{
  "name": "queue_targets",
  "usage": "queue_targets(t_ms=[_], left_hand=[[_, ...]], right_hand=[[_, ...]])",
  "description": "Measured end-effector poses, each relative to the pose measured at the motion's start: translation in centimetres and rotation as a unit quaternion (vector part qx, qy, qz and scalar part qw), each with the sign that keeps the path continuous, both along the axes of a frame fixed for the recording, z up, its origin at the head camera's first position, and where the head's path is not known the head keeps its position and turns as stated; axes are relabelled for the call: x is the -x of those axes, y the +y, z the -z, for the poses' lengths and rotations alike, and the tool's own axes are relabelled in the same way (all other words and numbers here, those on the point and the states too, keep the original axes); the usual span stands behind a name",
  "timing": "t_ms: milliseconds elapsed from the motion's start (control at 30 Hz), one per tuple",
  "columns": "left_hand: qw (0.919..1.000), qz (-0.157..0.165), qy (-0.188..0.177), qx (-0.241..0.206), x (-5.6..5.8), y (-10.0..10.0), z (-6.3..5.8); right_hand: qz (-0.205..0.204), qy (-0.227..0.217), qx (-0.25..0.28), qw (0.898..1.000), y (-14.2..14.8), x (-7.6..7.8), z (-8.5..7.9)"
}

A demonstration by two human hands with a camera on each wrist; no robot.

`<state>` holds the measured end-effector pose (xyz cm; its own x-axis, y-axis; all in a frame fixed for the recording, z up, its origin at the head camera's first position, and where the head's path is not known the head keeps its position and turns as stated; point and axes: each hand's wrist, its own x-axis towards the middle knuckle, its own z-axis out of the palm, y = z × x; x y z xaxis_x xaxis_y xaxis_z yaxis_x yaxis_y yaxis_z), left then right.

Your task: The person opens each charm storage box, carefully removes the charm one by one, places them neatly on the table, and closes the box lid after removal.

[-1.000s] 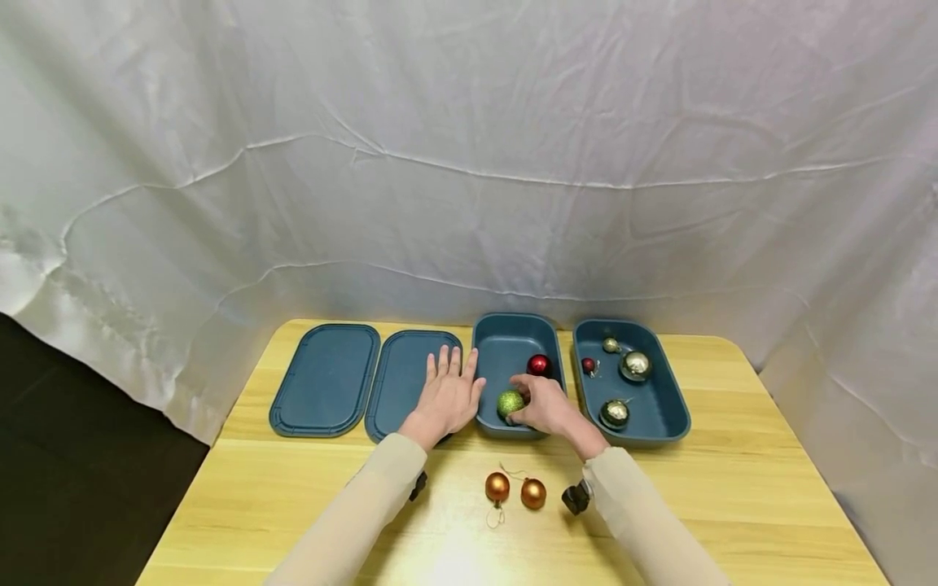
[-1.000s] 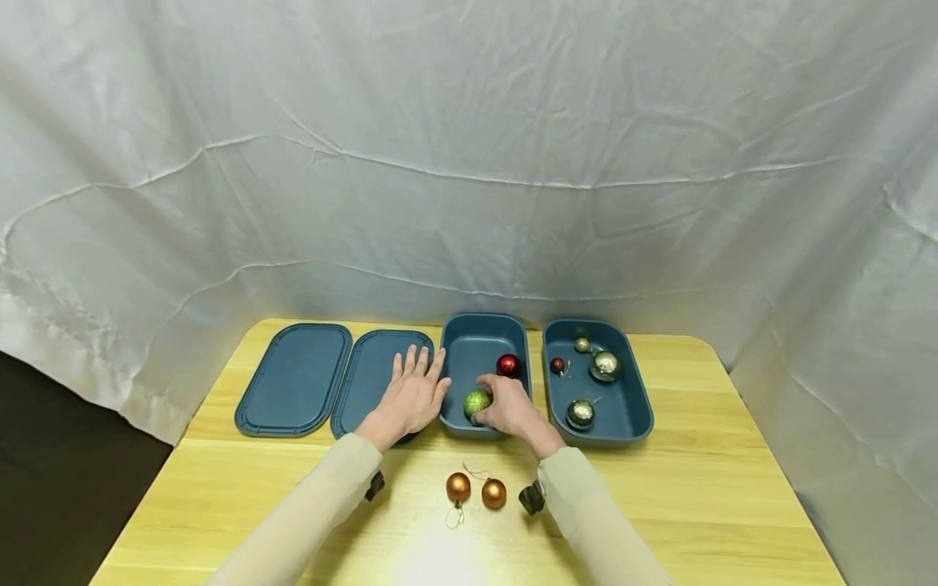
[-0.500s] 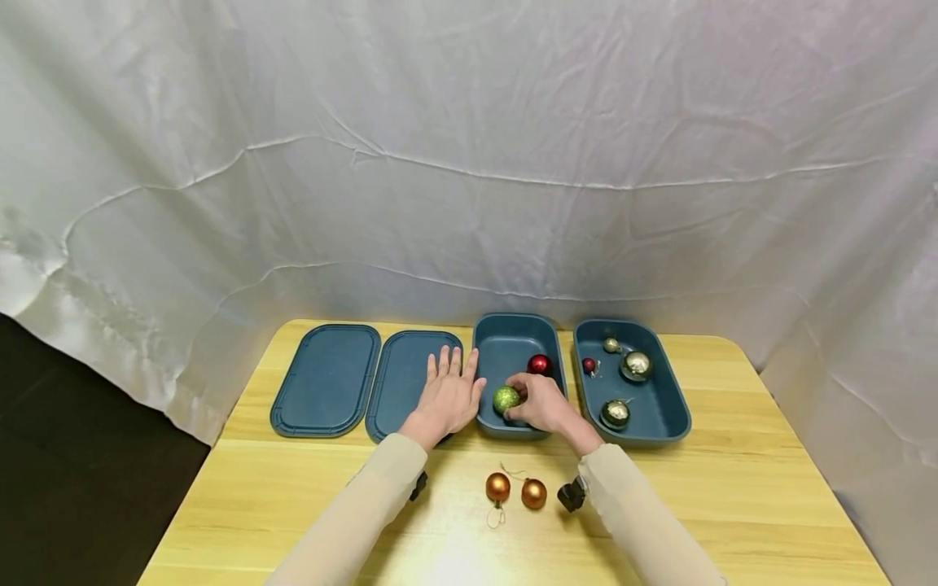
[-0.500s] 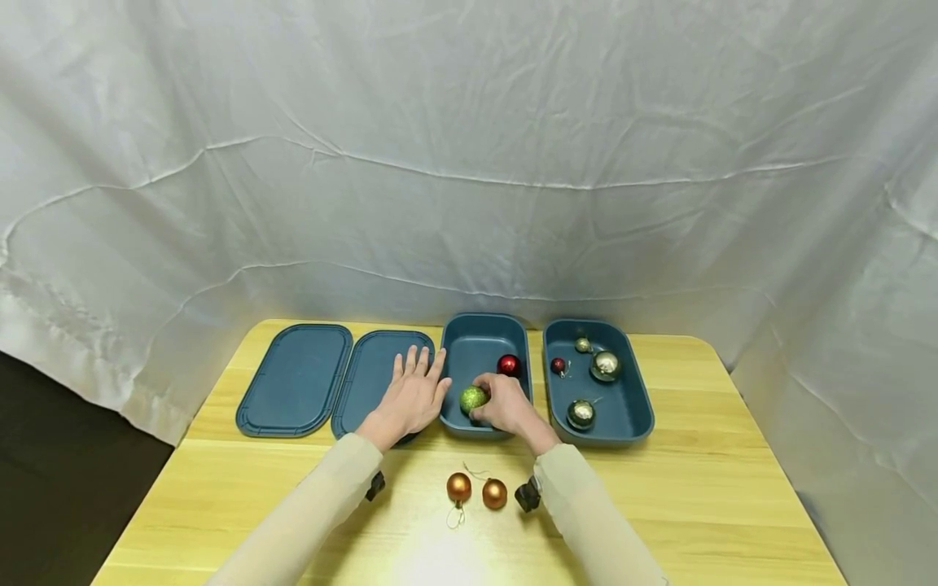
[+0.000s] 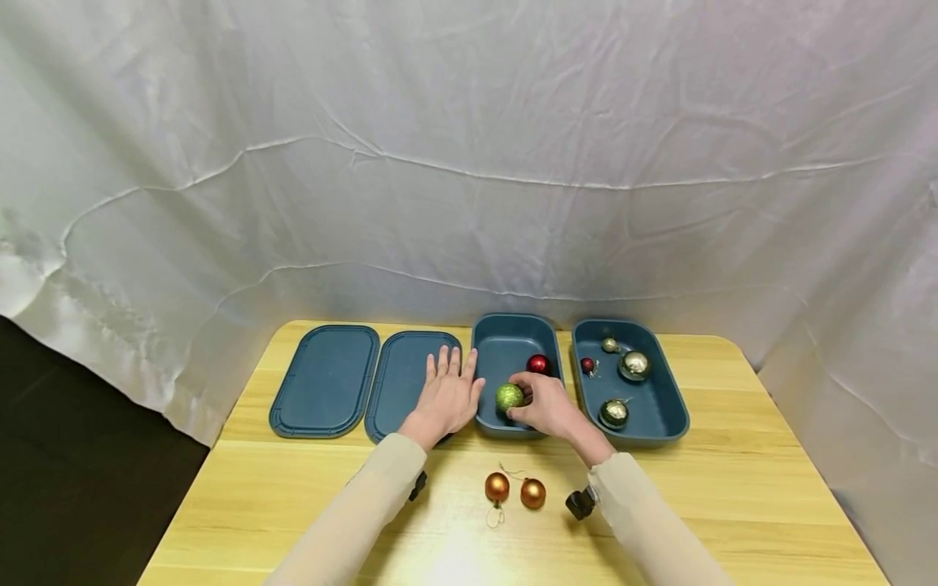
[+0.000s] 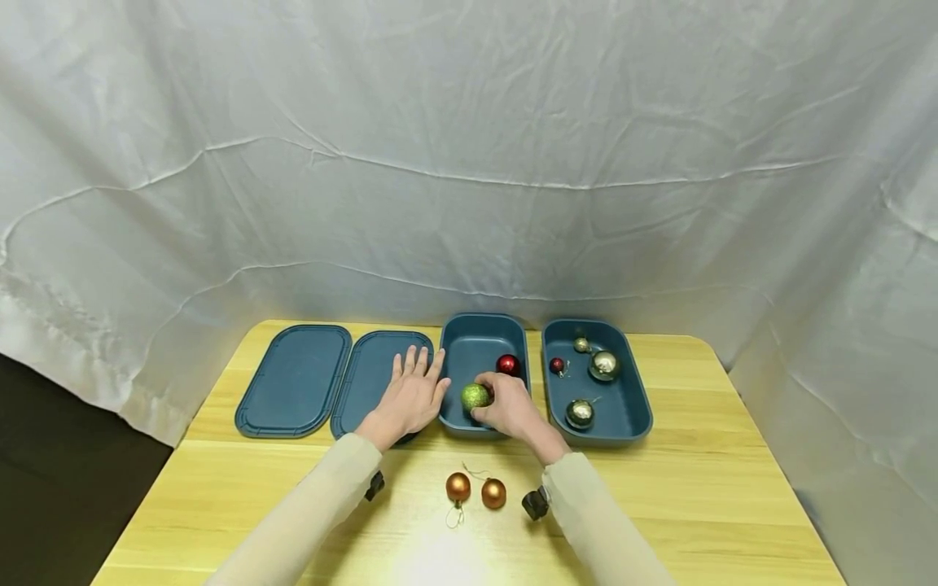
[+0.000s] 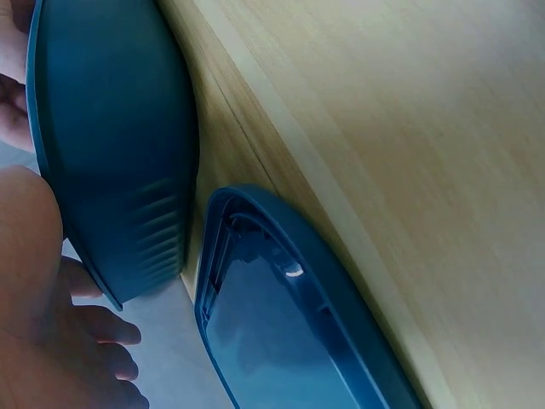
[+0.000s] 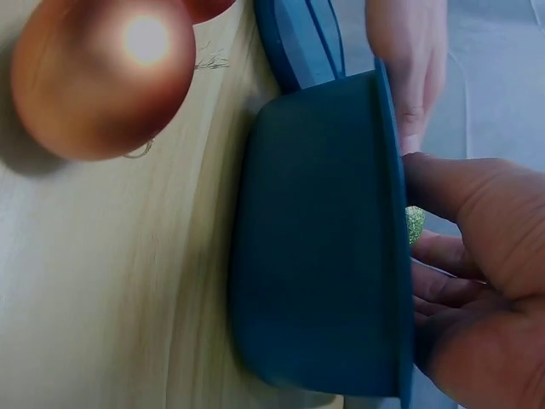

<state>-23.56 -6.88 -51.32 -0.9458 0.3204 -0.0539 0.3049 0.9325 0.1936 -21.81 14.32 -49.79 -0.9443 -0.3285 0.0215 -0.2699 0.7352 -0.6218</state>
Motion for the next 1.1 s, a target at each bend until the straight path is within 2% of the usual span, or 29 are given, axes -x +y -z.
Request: queue_targets(t_ms=[233,433,700,800,1100], left_hand=[[1.0000,0.004,0.003,0.004,-0.2,-0.1,-0.3],[1.0000,0.006,0.003,0.001,-0.2,-0.1,-0.1],[0.9999,0.005,0.006,-0.009,-0.3,-0.1,-0.1],[0.9999,0.004,0.007,-0.009,-0.3,-0.1,-0.1],[0.9999,0.004,0.007,-0.007,-0.4,-0.1,-0.1]], right_hand=[[0.003,-0.018,0.032,0.999,1.5,-1.0,-0.9],[0.012,0.001,0.048,0.999,2.7,-2.2,-1.6],[0.025,0.018,0.039,0.999,3.9,-4.4,-2.5],[0.022,0.036,0.035,0.999,4.3,-5.2,-2.6],[0.023,0.050,0.048,0.997,5.2,-7.7,-2.5]])
